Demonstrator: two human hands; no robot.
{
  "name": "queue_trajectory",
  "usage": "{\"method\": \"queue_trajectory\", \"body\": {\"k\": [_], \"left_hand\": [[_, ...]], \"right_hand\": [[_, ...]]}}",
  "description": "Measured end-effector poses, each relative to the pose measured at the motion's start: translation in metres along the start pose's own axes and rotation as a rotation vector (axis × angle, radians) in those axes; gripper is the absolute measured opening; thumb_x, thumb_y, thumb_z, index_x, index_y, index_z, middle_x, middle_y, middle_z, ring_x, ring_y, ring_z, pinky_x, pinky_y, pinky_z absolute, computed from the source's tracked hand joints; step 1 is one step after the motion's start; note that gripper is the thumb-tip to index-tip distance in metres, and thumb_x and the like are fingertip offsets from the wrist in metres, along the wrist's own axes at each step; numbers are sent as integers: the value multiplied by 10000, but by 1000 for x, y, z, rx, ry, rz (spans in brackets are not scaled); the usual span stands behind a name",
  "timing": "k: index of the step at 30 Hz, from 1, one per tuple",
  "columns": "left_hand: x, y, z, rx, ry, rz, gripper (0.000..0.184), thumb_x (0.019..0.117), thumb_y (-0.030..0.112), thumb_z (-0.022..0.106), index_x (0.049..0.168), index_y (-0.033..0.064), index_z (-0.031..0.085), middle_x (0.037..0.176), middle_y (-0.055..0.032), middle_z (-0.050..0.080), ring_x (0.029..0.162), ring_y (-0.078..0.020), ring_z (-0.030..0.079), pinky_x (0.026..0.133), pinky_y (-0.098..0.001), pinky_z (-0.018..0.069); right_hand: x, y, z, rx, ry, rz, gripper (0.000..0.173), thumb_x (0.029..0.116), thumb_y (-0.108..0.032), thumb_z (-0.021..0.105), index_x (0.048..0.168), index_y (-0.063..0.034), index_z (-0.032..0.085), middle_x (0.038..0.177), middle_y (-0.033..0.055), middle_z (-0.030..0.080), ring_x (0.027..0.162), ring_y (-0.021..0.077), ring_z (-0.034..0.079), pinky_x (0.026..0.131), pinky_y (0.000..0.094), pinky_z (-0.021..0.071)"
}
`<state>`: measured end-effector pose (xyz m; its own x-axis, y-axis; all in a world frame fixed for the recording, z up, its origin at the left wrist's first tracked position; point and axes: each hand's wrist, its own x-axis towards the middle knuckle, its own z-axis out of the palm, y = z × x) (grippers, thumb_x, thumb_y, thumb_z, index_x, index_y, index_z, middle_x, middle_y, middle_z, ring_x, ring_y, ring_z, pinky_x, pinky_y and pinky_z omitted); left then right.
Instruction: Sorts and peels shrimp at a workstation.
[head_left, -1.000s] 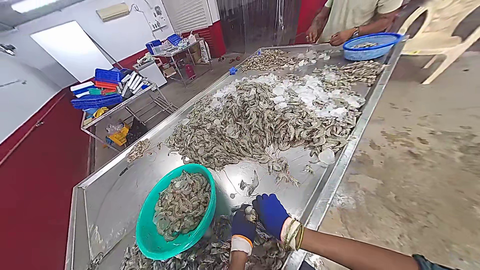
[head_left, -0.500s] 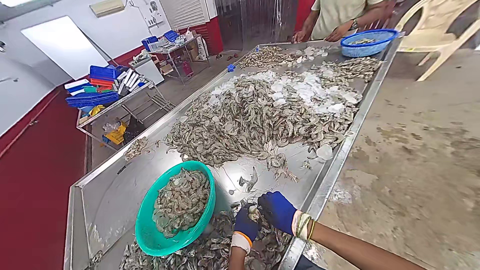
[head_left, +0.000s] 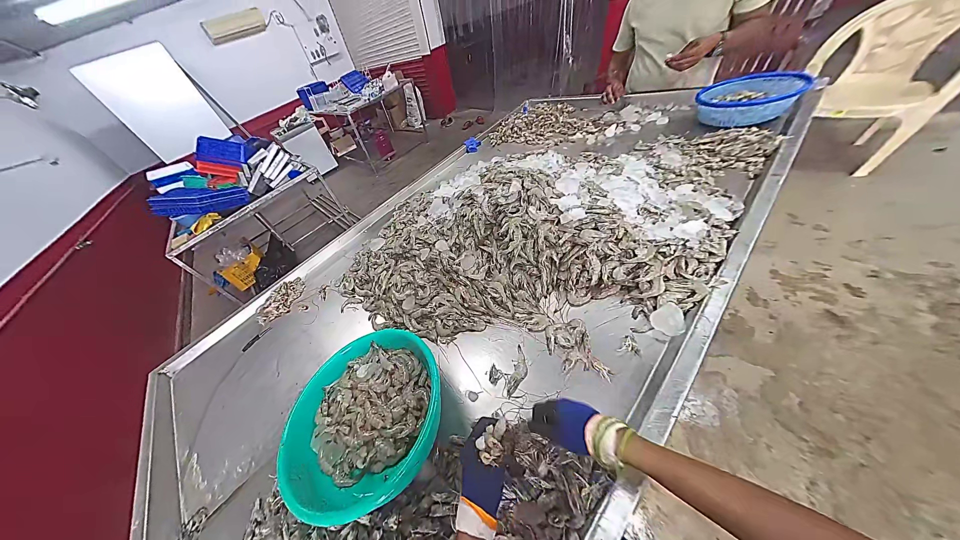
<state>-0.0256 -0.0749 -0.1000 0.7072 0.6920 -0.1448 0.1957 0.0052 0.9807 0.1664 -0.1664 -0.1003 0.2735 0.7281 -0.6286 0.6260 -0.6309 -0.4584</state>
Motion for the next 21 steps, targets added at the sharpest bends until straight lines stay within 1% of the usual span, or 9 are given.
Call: {"method": "queue_trajectory", "body": {"k": [3,5,7,8,11,13,15,18,21], "left_hand": [[-4,-2,-6,0,70,46,418,841,-58,675,1235,-156,575,1090,-159,685,968,-58,651,912,-235,549],[0,-4,-10,7,96,2,432,834,-60,725,1240,-128,594,1136,-197,702,1019,-145,702,923,-306,594],[1,-2,-12,140,151,33,454,786,-67,759,1219,-119,632,1138,-197,707,1039,-143,685,971,-296,548],[3,-6,-15,240,173,41,442,790,-43,738,1219,-97,652,1142,-189,713,1059,-156,682,999,-314,529],[-2,10,-16,519,155,-62,462,830,-36,697,1291,-15,671,1222,-209,702,1168,-311,661,1072,-472,477],[-1,15,-11,603,71,-124,502,859,-4,692,1354,68,658,1289,-163,692,1216,-319,648,1096,-507,467],[3,15,0,621,-1,-153,529,877,0,681,1392,108,635,1290,-141,695,1207,-300,656,1083,-504,481],[5,29,23,713,-81,-251,511,876,23,684,1378,101,623,1276,-183,683,1203,-341,647,1054,-547,489],[3,41,34,691,-168,-301,511,857,6,712,1359,37,619,1288,-216,660,1220,-338,626,1064,-524,481]], "right_hand": [[48,-27,-27,41,278,308,617,991,-561,571,1258,-13,673,1353,263,618,1256,445,604,998,639,490],[81,-45,-16,68,409,350,502,961,-368,661,1286,14,656,1401,269,583,1283,459,572,1008,638,478],[87,-66,9,-4,380,268,393,940,-93,647,1306,49,629,1396,289,572,1302,479,542,1044,626,458],[80,-72,23,-83,325,182,398,909,-49,668,1291,52,631,1376,286,580,1291,483,542,1044,623,456],[40,-74,47,-228,163,-13,391,906,-30,680,1288,20,622,1304,283,614,1230,489,583,1012,642,471],[8,-72,40,-222,121,-53,390,963,-83,632,1343,-8,584,1290,269,637,1202,468,620,980,627,495],[-18,-73,27,-190,154,-53,358,1008,-45,562,1356,35,578,1323,284,605,1222,480,599,985,611,499],[-30,-61,23,-242,268,-37,308,979,-9,558,1272,54,628,1346,258,591,1246,466,567,1005,597,480],[-30,-40,21,-357,348,-103,224,957,-38,591,1140,41,692,1218,230,666,1183,432,607,1013,597,444]]}}
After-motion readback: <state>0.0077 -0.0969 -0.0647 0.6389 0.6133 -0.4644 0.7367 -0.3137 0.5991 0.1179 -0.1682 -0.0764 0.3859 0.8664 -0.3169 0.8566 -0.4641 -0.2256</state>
